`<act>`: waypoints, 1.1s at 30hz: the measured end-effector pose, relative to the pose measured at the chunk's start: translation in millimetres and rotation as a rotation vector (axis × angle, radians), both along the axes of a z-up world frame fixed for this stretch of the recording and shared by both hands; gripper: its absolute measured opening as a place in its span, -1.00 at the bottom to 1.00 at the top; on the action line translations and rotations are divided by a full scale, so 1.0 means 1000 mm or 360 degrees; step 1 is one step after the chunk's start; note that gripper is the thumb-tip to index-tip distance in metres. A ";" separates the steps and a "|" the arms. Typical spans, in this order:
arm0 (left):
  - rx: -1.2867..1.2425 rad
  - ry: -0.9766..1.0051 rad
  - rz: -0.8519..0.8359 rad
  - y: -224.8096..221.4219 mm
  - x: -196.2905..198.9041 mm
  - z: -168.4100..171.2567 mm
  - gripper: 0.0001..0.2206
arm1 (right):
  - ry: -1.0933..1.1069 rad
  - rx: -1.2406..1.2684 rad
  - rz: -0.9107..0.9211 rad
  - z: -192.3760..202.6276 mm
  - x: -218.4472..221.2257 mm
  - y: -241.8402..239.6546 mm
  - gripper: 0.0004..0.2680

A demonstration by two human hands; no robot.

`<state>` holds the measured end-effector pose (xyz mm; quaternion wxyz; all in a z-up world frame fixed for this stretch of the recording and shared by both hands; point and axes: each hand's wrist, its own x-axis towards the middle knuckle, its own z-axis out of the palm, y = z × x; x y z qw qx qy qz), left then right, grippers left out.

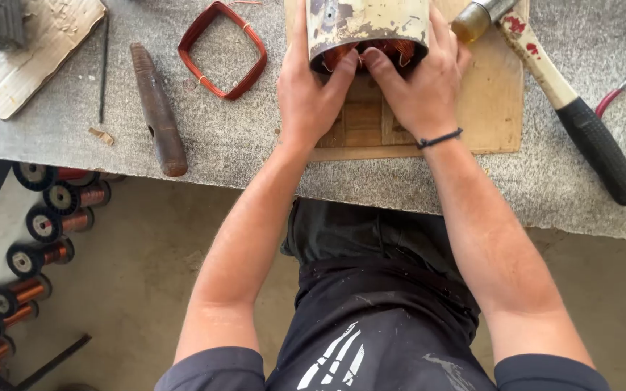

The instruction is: Dismantling an electric motor stator and preparing copper coils for rewinding

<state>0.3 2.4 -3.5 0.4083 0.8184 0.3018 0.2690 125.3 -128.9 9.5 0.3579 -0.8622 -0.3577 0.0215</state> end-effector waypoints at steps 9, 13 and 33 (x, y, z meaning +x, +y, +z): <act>-0.0047 0.0082 0.0014 -0.001 0.001 0.004 -0.14 | -0.0005 -0.0048 -0.0029 -0.007 0.004 -0.001 -0.32; 0.0042 0.0115 0.0062 -0.001 0.001 0.003 -0.06 | 0.0096 0.0043 -0.0033 -0.001 0.000 0.000 -0.30; 0.0189 0.0354 0.0270 0.002 0.012 0.000 -0.15 | -0.0234 0.0292 0.0055 0.009 0.003 0.010 -0.43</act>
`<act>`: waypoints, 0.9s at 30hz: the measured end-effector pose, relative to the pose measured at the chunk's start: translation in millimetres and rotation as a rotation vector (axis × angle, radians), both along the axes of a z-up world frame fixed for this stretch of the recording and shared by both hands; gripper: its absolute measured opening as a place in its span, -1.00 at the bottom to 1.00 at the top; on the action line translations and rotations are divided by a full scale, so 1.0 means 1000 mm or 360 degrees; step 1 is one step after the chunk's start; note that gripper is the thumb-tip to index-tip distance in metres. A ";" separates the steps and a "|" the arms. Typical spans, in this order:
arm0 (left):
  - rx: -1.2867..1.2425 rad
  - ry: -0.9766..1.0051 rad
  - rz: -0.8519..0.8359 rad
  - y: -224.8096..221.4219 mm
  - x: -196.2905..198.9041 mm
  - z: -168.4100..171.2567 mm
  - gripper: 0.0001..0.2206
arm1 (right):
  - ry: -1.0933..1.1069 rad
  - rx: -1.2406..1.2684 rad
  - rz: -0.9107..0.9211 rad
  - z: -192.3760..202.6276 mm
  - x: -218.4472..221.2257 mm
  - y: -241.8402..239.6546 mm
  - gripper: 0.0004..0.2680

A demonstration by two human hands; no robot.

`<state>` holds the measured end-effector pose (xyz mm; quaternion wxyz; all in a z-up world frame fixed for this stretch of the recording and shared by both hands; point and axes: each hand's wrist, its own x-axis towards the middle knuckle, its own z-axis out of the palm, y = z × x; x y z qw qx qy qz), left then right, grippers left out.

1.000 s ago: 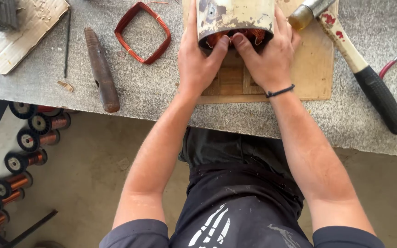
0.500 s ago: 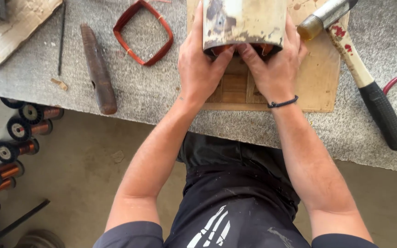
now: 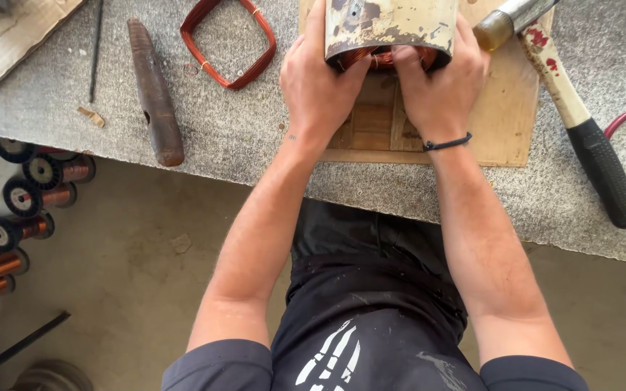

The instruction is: Dismantling an electric motor stator and preparing copper coils for rewinding

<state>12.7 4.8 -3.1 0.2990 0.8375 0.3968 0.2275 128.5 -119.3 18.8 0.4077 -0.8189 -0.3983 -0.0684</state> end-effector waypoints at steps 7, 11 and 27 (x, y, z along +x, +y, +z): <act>0.0007 0.0005 -0.0039 0.004 0.001 -0.004 -0.15 | -0.0138 0.0174 0.0131 -0.003 0.006 0.002 -0.44; -0.0028 -0.0012 -0.0068 0.000 -0.003 0.010 -0.26 | -0.0148 0.0158 0.0174 0.003 0.002 0.000 -0.43; 0.0114 -0.0145 -0.0057 -0.002 -0.001 -0.004 -0.46 | -0.0184 0.0111 0.0143 -0.025 0.010 -0.007 -0.46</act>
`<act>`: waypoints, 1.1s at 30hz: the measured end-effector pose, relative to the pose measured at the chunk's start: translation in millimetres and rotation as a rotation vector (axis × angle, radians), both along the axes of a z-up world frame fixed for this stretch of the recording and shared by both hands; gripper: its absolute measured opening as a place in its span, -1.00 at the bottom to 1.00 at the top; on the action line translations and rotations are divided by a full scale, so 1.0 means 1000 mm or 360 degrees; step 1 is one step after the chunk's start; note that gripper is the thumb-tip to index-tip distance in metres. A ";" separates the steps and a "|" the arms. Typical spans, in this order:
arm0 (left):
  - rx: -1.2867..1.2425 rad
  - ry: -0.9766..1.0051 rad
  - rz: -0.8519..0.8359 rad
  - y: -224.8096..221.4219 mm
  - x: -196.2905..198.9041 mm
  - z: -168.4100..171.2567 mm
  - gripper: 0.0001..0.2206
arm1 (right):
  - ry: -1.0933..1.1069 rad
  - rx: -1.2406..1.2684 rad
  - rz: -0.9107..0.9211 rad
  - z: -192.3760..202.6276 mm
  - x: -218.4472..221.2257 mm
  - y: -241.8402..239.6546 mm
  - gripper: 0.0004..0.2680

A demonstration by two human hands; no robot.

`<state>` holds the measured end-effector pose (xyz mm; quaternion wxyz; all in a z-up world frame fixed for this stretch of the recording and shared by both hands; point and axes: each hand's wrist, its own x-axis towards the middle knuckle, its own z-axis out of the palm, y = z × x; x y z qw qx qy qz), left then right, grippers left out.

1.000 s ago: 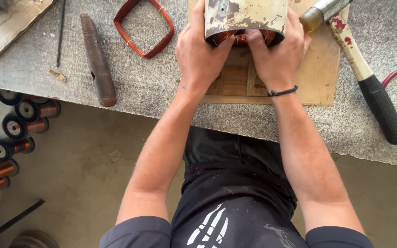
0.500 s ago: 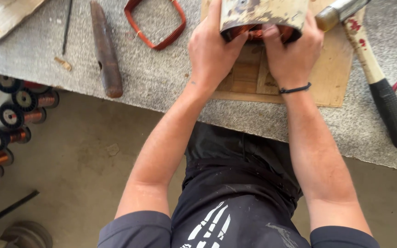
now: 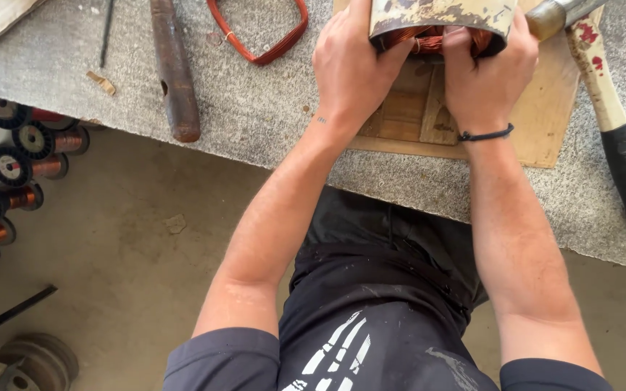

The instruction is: Dismantling an electric motor stator and preparing copper coils for rewinding

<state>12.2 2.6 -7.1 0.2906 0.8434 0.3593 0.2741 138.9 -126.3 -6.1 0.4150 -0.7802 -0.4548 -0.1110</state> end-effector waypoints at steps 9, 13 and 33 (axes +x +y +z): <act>-0.0166 -0.0013 -0.0025 -0.006 -0.002 0.015 -0.36 | 0.0005 -0.0027 -0.0081 0.014 -0.004 0.000 -0.73; -0.0240 0.0023 0.0009 -0.013 -0.005 0.015 -0.19 | 0.0049 -0.0006 -0.0028 0.018 -0.005 0.002 -0.58; -0.0162 -0.0166 -0.0313 -0.085 -0.053 0.036 -0.14 | 0.0088 -0.0221 0.0487 0.015 0.035 -0.058 -0.77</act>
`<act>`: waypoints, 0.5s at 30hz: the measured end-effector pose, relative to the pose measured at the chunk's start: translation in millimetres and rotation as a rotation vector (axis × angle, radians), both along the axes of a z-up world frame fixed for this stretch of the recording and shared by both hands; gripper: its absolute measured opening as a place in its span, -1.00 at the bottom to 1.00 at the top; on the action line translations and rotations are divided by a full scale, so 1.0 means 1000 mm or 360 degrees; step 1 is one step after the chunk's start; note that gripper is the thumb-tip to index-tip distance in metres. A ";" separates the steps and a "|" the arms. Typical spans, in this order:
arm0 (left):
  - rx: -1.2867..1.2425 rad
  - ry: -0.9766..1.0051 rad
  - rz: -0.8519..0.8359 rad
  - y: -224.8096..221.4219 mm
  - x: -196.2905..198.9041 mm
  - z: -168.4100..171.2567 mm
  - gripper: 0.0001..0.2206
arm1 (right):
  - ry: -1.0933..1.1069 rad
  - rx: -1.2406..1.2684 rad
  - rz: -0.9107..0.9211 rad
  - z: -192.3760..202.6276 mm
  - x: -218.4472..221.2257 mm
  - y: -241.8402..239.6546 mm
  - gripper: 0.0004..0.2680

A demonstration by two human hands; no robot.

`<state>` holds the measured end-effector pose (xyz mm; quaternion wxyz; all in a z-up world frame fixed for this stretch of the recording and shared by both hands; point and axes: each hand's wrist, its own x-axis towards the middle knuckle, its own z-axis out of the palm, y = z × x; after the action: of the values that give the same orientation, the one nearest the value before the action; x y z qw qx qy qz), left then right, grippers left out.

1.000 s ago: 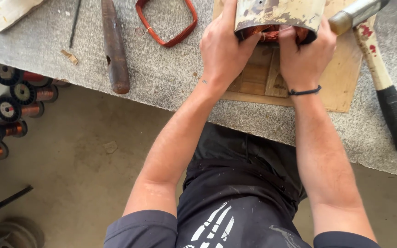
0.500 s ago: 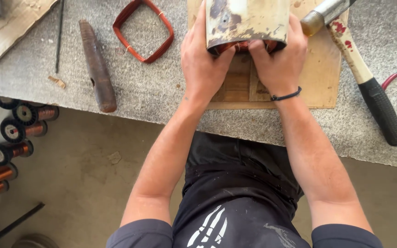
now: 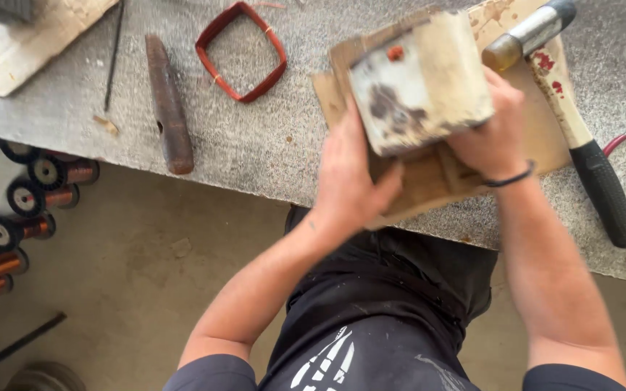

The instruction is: Dismantling an electric motor stator and preparing copper coils for rewinding

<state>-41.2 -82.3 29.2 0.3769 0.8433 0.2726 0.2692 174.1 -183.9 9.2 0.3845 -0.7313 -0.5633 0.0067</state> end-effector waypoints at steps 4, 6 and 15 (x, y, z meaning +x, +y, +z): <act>-0.0314 0.0110 -0.0301 -0.029 -0.019 0.022 -0.12 | -0.0001 -0.0223 0.0350 0.003 0.032 -0.017 -0.86; -0.0451 0.0127 -0.0403 -0.028 -0.027 0.027 -0.13 | 0.0043 -0.0322 0.0390 0.007 0.045 -0.018 -0.85; -0.0361 -0.0055 -0.0482 0.031 0.004 0.048 -0.55 | 0.0876 -0.0927 0.0467 0.048 0.066 0.019 -0.74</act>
<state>-37.5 -51.3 77.1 0.5103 0.8221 0.1646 0.1915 239.7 -165.4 57.0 0.2929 -0.6923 -0.5123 0.4153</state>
